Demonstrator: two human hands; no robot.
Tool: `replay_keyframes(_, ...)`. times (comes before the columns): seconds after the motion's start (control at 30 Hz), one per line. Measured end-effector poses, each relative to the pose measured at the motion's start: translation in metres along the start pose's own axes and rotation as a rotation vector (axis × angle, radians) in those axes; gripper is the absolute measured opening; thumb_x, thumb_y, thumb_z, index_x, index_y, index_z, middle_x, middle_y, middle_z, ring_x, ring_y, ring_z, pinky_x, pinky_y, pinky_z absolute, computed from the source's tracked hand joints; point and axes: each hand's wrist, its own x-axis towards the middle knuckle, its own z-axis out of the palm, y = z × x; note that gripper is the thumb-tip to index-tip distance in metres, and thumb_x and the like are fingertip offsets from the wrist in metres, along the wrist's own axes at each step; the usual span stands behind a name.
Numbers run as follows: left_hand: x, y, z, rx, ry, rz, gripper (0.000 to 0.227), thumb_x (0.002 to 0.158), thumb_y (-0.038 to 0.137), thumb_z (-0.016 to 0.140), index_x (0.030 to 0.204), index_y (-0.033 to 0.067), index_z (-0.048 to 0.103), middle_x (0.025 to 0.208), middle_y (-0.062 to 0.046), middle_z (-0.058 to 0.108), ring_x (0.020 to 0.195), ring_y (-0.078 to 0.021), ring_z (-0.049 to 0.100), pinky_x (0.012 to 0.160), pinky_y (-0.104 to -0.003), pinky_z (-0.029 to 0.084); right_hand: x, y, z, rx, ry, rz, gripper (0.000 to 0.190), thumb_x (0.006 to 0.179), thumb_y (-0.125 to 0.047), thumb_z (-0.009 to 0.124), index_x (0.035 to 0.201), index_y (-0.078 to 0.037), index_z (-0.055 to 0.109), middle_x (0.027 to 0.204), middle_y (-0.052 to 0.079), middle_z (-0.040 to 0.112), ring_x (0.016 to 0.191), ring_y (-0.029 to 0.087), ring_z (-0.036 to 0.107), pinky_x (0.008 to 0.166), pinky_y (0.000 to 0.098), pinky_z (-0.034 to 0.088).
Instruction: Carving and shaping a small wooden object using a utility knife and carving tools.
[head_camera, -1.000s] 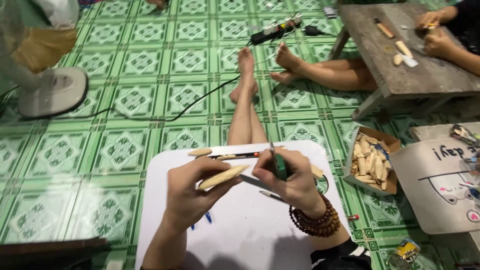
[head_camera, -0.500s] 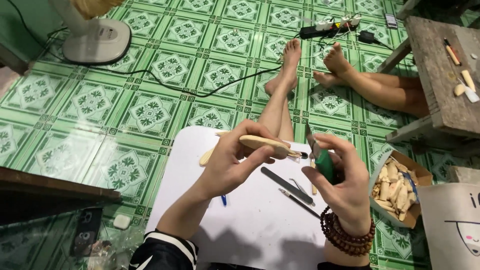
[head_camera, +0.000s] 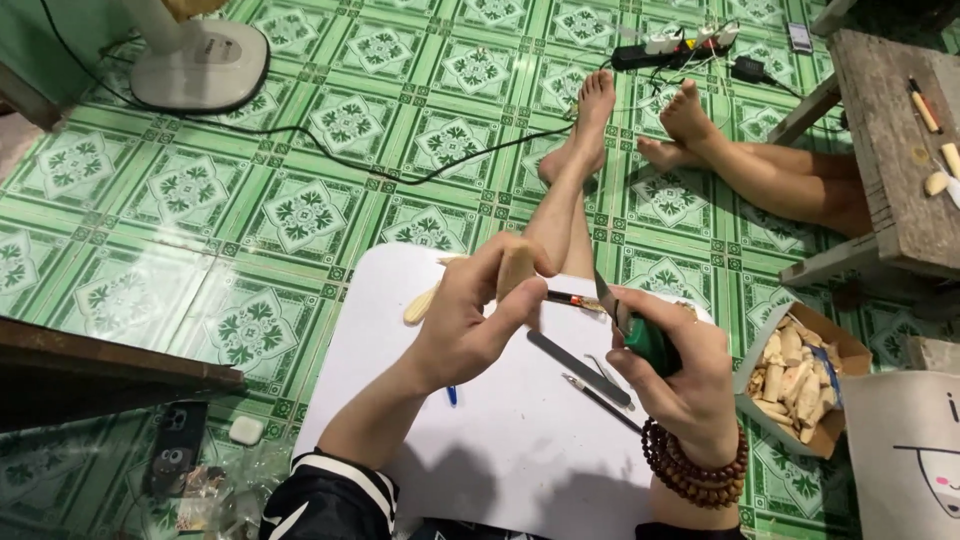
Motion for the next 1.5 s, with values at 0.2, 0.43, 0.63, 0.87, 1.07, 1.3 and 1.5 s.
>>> replay_keyframes(0.2,-0.005,0.002,-0.001,0.066,-0.101,-0.087,0.018,0.111,0.02,0.043,0.123,0.0125,0.053,0.071,0.006,0.031,0.059,-0.0079,0.029,0.058,-0.026,0.026,0.008,-0.013,0.005,-0.007,-0.011,-0.12,0.054,0.092,-0.028,0.068,0.133,0.003,0.053,0.119,0.019,0.074,0.106,0.023,0.078,0.088,0.0267,0.065)
replay_keyframes(0.43,-0.007,0.009,-0.003,0.056,-0.272,-0.189,0.032,0.098,0.026,0.058,0.121,0.0104,0.042,0.075,0.003,0.032,0.06,-0.0094,0.03,0.055,-0.027,0.029,0.008,-0.014,0.009,-0.185,-0.042,-0.161,0.048,0.097,-0.036,0.06,0.129,0.001,0.058,0.105,0.015,0.073,0.067,0.019,0.067,0.058,0.0266,0.049)
replay_keyframes(0.63,-0.009,0.01,-0.004,0.022,-0.412,-0.144,0.053,0.109,0.027,0.047,0.151,0.0066,0.022,0.082,-0.004,0.053,0.065,-0.0159,0.052,0.068,-0.028,0.044,0.011,-0.008,0.013,-0.291,-0.078,-0.254,0.05,0.102,-0.036,0.051,0.134,0.001,0.058,0.079,0.006,0.058,0.054,0.02,0.044,0.051,0.0306,0.031)
replay_keyframes(0.87,-0.01,-0.006,0.001,0.355,-0.314,0.001,0.04,0.108,0.035,0.044,0.135,0.0067,0.034,0.085,-0.012,0.064,0.065,-0.0324,0.057,0.066,-0.041,0.045,0.014,-0.014,0.019,-0.484,0.08,-0.337,0.044,0.1,-0.035,0.061,0.125,0.001,0.065,0.082,0.011,0.064,0.057,0.022,0.054,0.05,0.0353,0.04)
replay_keyframes(1.07,-0.007,-0.016,0.002,0.499,-0.221,0.101,0.039,0.107,0.043,0.042,0.127,0.0088,0.041,0.09,-0.011,0.062,0.071,-0.0322,0.06,0.061,-0.041,0.045,0.013,-0.01,0.025,-0.555,0.184,-0.359,0.041,0.1,-0.032,0.062,0.118,0.004,0.069,0.079,0.013,0.068,0.053,0.02,0.056,0.047,0.0334,0.039)
replay_keyframes(1.3,-0.007,0.008,-0.007,0.285,-0.34,-0.051,0.058,0.109,0.033,0.047,0.155,0.0066,0.025,0.094,-0.012,0.055,0.084,-0.0275,0.06,0.089,-0.036,0.049,0.011,-0.01,0.028,-0.55,0.106,-0.361,0.044,0.099,-0.035,0.065,0.124,0.002,0.067,0.088,0.014,0.068,0.055,0.021,0.057,0.047,0.0351,0.039)
replay_keyframes(1.5,-0.007,-0.004,0.0,0.356,-0.293,-0.018,0.042,0.106,0.023,0.056,0.138,0.0071,0.033,0.084,-0.011,0.063,0.069,-0.0257,0.059,0.072,-0.035,0.047,0.012,-0.01,0.028,-0.579,0.167,-0.35,0.033,0.1,-0.027,0.068,0.12,0.0,0.07,0.083,0.011,0.067,0.054,0.019,0.054,0.046,0.0338,0.038)
